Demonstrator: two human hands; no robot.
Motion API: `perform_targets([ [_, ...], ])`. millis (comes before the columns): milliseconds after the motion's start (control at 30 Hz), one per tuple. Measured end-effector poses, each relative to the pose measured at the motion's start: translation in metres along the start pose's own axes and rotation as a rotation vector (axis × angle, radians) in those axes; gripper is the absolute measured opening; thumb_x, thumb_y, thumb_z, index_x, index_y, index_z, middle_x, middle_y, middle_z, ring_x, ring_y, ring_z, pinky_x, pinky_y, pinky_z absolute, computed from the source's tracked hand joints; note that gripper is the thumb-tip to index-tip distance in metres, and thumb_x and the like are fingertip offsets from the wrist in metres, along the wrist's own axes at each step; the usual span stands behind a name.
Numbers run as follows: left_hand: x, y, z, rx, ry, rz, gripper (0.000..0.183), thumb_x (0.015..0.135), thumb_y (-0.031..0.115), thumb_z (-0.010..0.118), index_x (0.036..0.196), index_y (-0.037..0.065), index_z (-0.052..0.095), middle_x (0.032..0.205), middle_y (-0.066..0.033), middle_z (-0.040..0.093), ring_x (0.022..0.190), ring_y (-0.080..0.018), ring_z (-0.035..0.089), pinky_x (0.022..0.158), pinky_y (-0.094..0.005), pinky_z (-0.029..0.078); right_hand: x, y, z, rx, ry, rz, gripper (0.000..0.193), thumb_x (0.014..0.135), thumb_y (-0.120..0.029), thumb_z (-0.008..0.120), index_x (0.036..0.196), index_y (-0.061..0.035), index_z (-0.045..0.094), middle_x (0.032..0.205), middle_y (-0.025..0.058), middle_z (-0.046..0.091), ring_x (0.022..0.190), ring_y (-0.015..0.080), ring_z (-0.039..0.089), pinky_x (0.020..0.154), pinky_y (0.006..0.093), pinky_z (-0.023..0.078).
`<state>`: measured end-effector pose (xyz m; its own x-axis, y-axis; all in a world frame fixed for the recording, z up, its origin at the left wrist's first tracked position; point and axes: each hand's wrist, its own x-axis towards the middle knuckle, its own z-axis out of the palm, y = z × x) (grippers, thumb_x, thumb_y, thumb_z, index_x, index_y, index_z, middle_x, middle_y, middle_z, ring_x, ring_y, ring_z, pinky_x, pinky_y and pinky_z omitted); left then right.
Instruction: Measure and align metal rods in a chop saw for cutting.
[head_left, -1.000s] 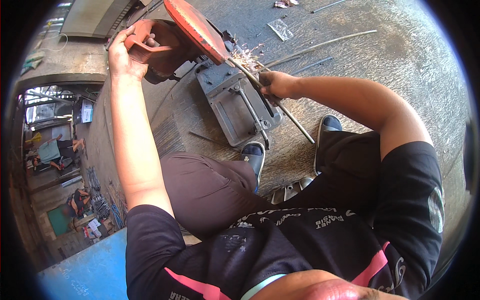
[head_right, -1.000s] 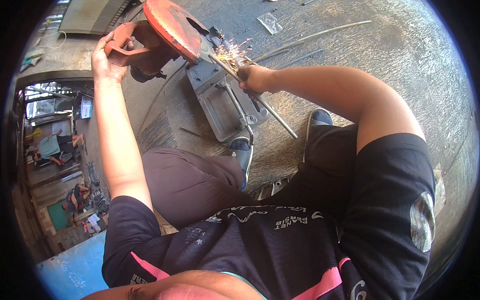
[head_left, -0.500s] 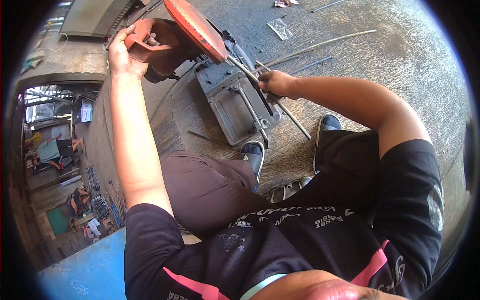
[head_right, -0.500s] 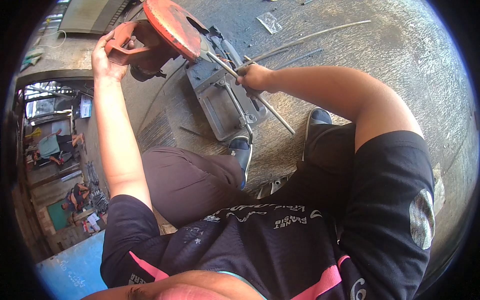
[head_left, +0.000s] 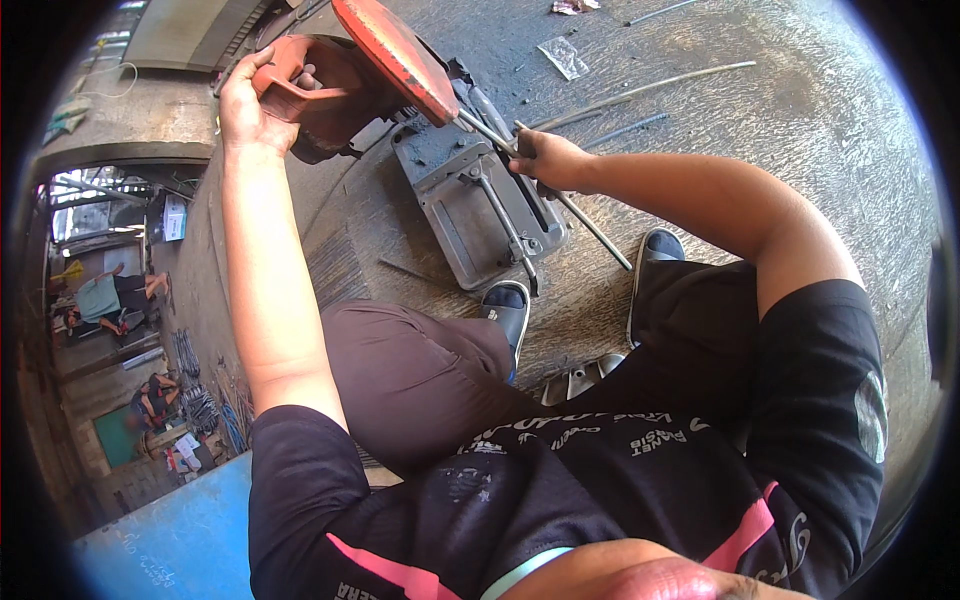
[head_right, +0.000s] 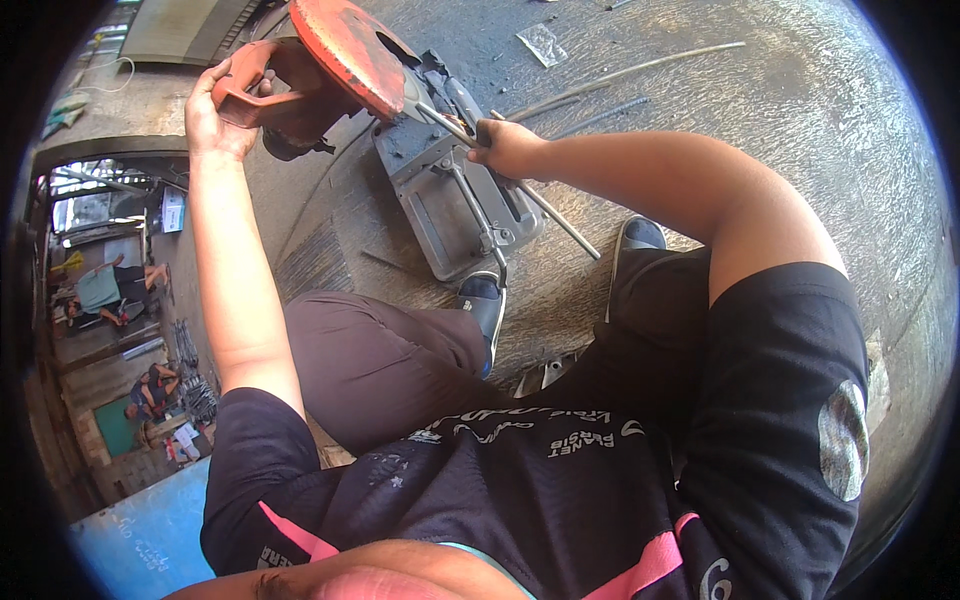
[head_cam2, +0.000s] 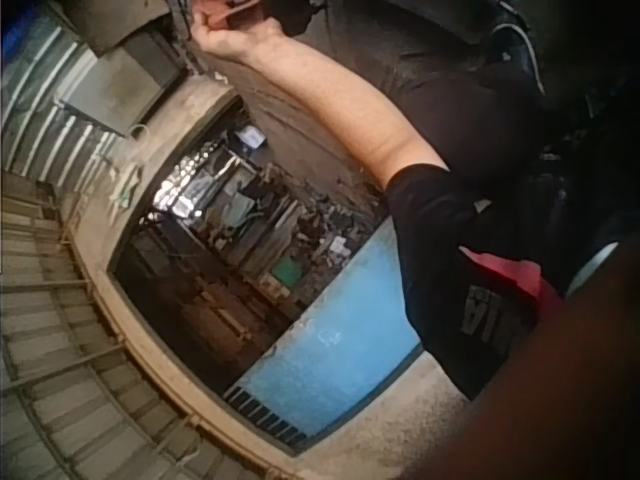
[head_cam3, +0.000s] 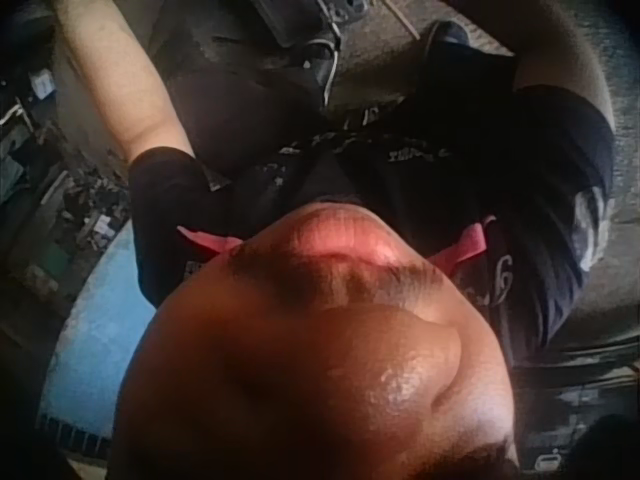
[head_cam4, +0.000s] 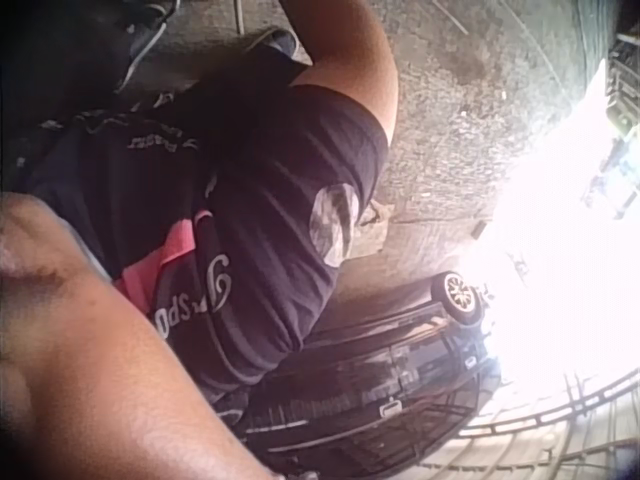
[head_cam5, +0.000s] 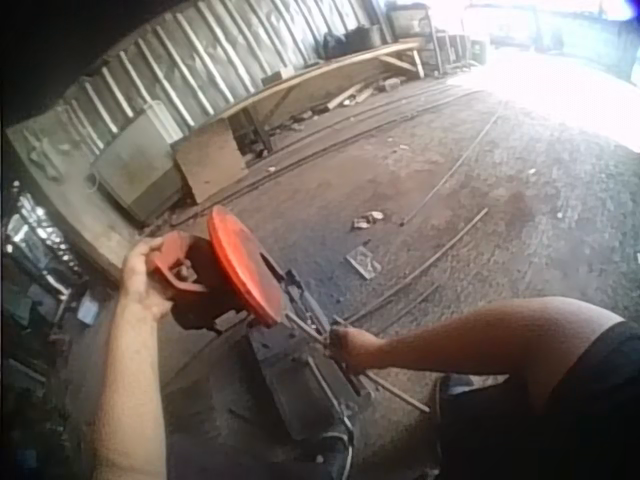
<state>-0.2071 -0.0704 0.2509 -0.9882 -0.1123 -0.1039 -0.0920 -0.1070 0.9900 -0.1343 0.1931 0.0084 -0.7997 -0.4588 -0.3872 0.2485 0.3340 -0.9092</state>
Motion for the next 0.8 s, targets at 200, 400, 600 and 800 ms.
perform_targets([
  [200,0.000,0.000,0.000,-0.007,-0.011,0.010,0.035,0.086,0.017,0.053,0.109,-0.009,0.049,0.091,-0.0203,0.060,0.076,-0.0276,0.062,0.067,-0.0371,0.055,-0.002,-0.002,0.003,0.001,-0.028,0.035,0.021,0.090,-0.019,0.058,0.096,-0.0015,0.048,0.069,0.0098,0.057,0.052,0.0168,0.059,0.044,0.0319,0.050],
  [400,0.002,0.000,-0.001,0.002,0.009,-0.007,0.037,0.086,0.020,0.054,0.110,-0.008,0.052,0.092,-0.0193,0.061,0.078,-0.0274,0.061,0.072,-0.0389,0.053,-0.005,-0.005,0.002,0.115,-0.108,0.073,0.023,0.093,-0.017,0.054,0.106,-0.0005,0.047,0.071,0.0091,0.054,0.054,0.0182,0.059,0.045,0.0325,0.052],
  [600,0.002,-0.001,-0.002,0.011,0.013,-0.001,0.038,0.086,0.020,0.054,0.110,-0.009,0.051,0.091,-0.0200,0.061,0.076,-0.0282,0.061,0.072,-0.0392,0.054,-0.007,-0.006,0.000,0.254,-0.195,0.091,0.019,0.096,-0.016,0.047,0.105,0.0004,0.047,0.073,0.0087,0.054,0.058,0.0198,0.061,0.050,0.0338,0.054],
  [800,0.003,0.000,-0.003,0.038,-0.025,0.006,0.039,0.088,0.019,0.050,0.112,-0.011,0.050,0.095,-0.0226,0.061,0.079,-0.0291,0.063,0.070,-0.0360,0.055,0.004,0.008,0.005,0.402,-0.219,0.139,0.019,0.097,-0.018,0.044,0.100,-0.0001,0.050,0.078,0.0100,0.059,0.059,0.0195,0.061,0.051,0.0330,0.054],
])
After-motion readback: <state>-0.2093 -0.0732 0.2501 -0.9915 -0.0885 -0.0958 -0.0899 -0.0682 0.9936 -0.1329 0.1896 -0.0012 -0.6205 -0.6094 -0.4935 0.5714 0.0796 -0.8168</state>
